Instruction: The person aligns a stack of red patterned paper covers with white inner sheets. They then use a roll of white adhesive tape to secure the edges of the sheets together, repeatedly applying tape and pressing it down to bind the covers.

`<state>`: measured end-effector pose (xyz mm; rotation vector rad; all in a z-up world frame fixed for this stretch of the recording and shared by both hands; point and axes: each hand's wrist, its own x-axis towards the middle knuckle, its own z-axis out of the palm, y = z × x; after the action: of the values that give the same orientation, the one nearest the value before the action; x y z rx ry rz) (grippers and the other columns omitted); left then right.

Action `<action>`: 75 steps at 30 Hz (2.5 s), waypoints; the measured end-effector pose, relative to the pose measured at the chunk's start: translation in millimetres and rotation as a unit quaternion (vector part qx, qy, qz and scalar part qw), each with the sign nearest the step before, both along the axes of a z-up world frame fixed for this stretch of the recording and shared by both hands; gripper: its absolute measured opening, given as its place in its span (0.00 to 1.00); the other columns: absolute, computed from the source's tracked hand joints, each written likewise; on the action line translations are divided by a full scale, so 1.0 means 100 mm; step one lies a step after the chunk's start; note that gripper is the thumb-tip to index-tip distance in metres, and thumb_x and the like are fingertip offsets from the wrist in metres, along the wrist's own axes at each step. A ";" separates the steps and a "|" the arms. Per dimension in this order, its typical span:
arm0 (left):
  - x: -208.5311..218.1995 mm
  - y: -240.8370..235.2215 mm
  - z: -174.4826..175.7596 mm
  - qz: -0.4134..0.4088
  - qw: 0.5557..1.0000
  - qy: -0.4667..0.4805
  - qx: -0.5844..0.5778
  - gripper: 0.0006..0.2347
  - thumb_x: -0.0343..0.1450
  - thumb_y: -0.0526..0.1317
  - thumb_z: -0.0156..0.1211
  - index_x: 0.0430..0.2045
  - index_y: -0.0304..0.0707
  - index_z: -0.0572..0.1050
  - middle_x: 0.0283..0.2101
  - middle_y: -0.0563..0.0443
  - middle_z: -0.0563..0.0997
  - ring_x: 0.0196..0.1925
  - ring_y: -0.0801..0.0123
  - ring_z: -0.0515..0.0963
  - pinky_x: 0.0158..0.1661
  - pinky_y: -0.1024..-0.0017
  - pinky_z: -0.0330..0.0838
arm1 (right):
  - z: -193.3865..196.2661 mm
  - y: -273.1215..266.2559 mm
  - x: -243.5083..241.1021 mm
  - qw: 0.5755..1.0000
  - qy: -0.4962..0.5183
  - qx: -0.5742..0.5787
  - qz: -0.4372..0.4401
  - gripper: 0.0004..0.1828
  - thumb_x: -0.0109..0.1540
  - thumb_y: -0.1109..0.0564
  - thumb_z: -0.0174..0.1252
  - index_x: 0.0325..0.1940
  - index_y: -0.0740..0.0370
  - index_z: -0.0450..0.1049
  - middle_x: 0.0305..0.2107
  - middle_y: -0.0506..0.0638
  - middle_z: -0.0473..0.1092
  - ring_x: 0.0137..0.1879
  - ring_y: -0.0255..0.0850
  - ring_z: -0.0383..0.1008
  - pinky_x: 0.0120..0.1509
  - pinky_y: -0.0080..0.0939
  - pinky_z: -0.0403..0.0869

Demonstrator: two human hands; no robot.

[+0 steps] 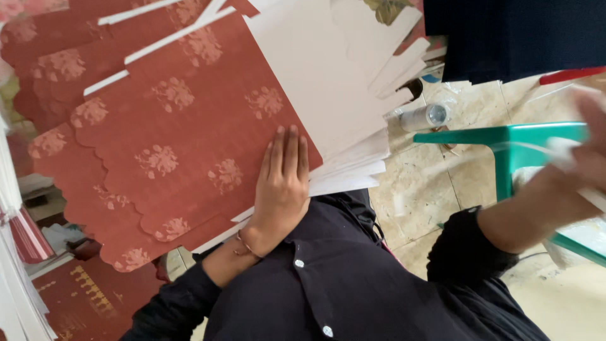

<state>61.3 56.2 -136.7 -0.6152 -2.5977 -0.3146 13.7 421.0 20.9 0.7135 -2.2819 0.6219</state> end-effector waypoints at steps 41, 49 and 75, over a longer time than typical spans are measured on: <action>0.21 -0.70 0.50 0.090 0.991 -0.064 -0.073 0.25 0.80 0.49 0.62 0.66 0.24 0.75 0.69 0.28 0.77 0.74 0.43 0.75 0.72 0.60 0.73 | -0.30 0.11 0.21 0.915 -0.327 -0.131 -0.197 0.20 0.87 0.64 0.53 0.39 0.70 0.75 0.23 0.52 0.66 0.26 0.37 0.63 0.33 0.33 0.62; -0.03 -0.96 1.00 0.106 0.993 -0.022 -0.052 0.12 0.77 0.38 0.71 0.55 0.41 0.85 0.53 0.46 0.91 0.44 0.66 0.92 0.30 0.76 0.85 | -0.84 0.77 0.20 0.774 0.024 0.013 -0.633 0.42 0.87 0.29 0.57 0.30 0.60 0.82 0.17 0.53 0.74 0.27 0.50 0.80 0.30 0.54 0.73; -0.47 -1.59 0.90 -0.084 0.948 -0.297 0.081 0.46 0.68 0.68 0.59 0.76 0.34 0.61 0.76 0.33 0.64 0.78 0.47 0.62 0.73 0.52 0.57 | -1.90 -0.67 -0.71 0.423 -0.571 -0.692 0.129 0.26 0.70 0.47 0.59 0.68 0.63 0.74 0.56 0.57 0.78 0.64 0.52 0.78 0.66 0.50 0.75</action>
<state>14.8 -102.8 -47.0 -0.7767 -3.0393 -0.8808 -56.9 354.1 -168.8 -0.4922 -1.2946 3.2643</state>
